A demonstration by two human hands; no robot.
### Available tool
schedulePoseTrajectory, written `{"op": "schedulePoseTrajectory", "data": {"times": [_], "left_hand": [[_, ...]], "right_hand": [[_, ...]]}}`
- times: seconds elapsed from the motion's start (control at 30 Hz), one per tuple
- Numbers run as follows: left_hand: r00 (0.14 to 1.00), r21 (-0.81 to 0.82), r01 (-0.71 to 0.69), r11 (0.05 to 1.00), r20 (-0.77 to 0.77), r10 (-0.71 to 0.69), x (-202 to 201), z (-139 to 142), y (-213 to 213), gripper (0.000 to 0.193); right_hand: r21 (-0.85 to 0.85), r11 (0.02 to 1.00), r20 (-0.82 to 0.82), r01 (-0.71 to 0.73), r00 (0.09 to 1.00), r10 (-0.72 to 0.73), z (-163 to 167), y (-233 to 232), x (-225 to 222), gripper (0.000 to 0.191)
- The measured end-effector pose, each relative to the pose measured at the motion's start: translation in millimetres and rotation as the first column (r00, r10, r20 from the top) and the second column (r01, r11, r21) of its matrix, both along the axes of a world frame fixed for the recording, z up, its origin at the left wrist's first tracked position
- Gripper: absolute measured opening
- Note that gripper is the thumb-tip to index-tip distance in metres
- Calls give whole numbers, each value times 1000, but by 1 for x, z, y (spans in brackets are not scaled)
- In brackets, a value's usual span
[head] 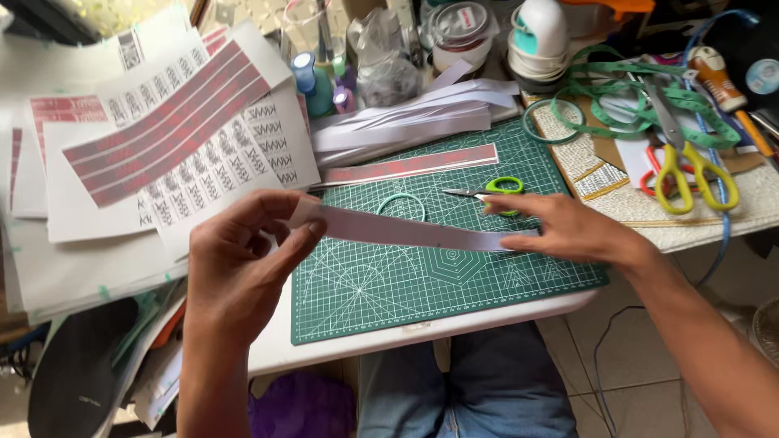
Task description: The person cuts small pieces of green tape and places them at intervals along a long white paper strip on a green cutting mat. They smooth each piece down and occasionally adjust the strip's position. The process is repeated multiple times across the length of the strip.
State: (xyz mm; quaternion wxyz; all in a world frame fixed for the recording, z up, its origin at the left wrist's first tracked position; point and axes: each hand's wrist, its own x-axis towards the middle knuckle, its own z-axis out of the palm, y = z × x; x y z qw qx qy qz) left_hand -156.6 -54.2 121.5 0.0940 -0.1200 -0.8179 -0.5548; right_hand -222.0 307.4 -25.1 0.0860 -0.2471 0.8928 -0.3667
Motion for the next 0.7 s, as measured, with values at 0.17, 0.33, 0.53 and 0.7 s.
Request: {"op": "schedulePoseTrajectory", "data": {"times": [0.17,0.33,0.53,0.7], "left_hand": [[1000,18,10,1000,-17,-10,-2,17,9,21],[995,-63,-87,994,-47,84,-8,6,-17,23],[990,-188,-140,972,-33,136,-26,-29,-50,21],[966,-455,-188,871,-244,81,-23,-70,-76,25]], "right_hand": [[20,996,205,-83,976,77,3,-11,-16,60],[-119,989,227,-83,968,109,-5,3,-18,39],[-3,999,103,35,994,-35,4,14,-15,30],[74,996,-361,43,933,-14,1,6,2,19]]}}
